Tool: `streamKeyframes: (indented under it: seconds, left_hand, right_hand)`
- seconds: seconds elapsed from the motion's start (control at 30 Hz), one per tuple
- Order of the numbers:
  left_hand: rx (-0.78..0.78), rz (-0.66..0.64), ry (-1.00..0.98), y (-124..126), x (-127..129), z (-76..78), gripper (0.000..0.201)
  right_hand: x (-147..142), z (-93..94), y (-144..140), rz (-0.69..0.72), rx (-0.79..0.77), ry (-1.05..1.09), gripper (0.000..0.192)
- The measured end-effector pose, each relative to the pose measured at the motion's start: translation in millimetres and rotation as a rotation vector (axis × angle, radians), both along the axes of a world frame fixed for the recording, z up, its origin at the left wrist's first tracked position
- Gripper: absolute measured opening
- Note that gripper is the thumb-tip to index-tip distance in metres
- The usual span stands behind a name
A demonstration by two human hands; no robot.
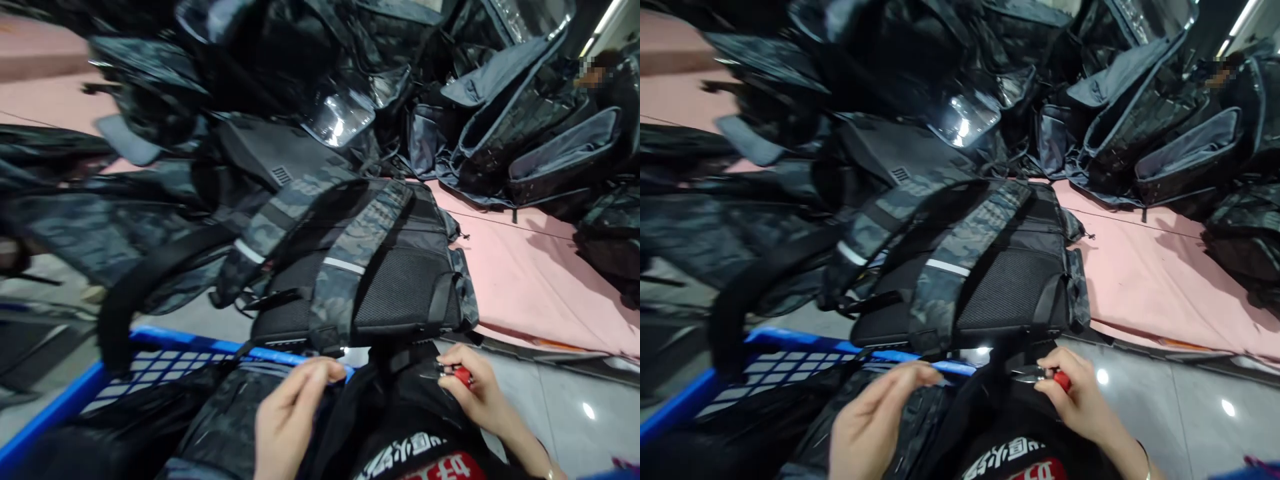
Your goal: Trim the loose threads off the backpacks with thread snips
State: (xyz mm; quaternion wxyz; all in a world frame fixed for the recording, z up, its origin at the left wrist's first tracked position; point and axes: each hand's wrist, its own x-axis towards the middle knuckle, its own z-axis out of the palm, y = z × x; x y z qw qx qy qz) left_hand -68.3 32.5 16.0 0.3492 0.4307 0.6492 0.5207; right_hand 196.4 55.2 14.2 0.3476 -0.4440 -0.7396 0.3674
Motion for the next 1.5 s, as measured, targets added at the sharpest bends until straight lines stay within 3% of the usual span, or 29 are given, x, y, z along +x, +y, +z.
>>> streamKeyframes:
  seconds: [0.07,0.13,0.23,0.43,0.53,0.6,0.67,0.73,0.83,0.97,1.0,1.1,1.13,1.2,1.27,1.33,1.4,1.5]
  left_hand:
    - [0.074,0.311,0.087,7,-26,-5.6,0.027]
    - [0.067,0.484,0.223,17,-48,-12.9,0.030]
    - [-0.038,0.478,0.229,29,-62,-19.9,0.042]
    - [0.047,0.292,-0.160,26,-38,-21.8,0.034]
    - [0.210,0.468,-0.207,24,-37,-27.7,0.031]
    - [0.296,0.665,-0.066,27,-46,-32.5,0.029]
    - [0.262,0.741,0.130,31,-61,-37.0,0.029]
    - [0.153,0.599,0.223,36,-80,-40.6,0.037]
    - [-0.032,0.247,0.081,37,-101,-39.2,0.047]
    - [-0.032,0.221,0.011,15,-96,-9.6,0.045]
    - [-0.014,0.132,0.000,8,-88,1.6,0.043]
    - [-0.066,-0.479,0.125,-9,-65,28.6,0.039]
    - [-0.075,-0.500,0.202,-10,-60,32.2,0.040]
    - [-0.100,-0.286,0.282,-5,-56,29.2,0.041]
    - [-0.123,-0.030,0.262,6,-57,16.9,0.039]
    - [-0.125,0.034,0.181,22,-54,2.5,0.036]
    - [-0.058,0.069,-0.011,41,-46,-8.6,0.029]
    - [0.117,0.238,-0.509,72,-41,-18.1,0.021]
  right_hand:
    - [2,-8.7,-3,-0.016,-0.024,0.005,0.011]
    - [2,-16.9,-6,-0.059,-0.037,0.009,0.013]
    - [2,-26.0,-9,-0.151,-0.034,0.050,0.016]
    - [-6,-27.4,6,-0.293,0.063,0.275,0.028]
    - [-13,-29.7,16,-0.367,0.015,0.234,0.046]
    - [-16,-35.8,22,-0.371,0.007,0.150,0.053]
    - [-16,-43.1,25,-0.380,0.022,0.083,0.053]
    - [-18,-48.4,26,-0.416,0.041,0.076,0.051]
    - [-24,-51.1,24,-0.471,0.065,0.142,0.051]
    - [-32,-58.3,20,-0.559,0.081,0.191,0.051]
    - [-32,-62.7,20,-0.585,0.074,0.210,0.050]
    - [-29,-80.7,24,-0.662,0.040,0.299,0.049]
    - [-26,-86.9,26,-0.684,0.039,0.315,0.049]
    - [-22,-97.1,30,-0.713,0.069,0.298,0.052]
    - [-19,-102.0,32,-0.713,0.109,0.237,0.055]
    - [-20,-100.8,31,-0.721,0.132,0.167,0.055]
    - [-23,-94.8,28,-0.733,0.164,0.114,0.052]
    - [-25,-81.9,23,-0.692,0.234,0.052,0.046]
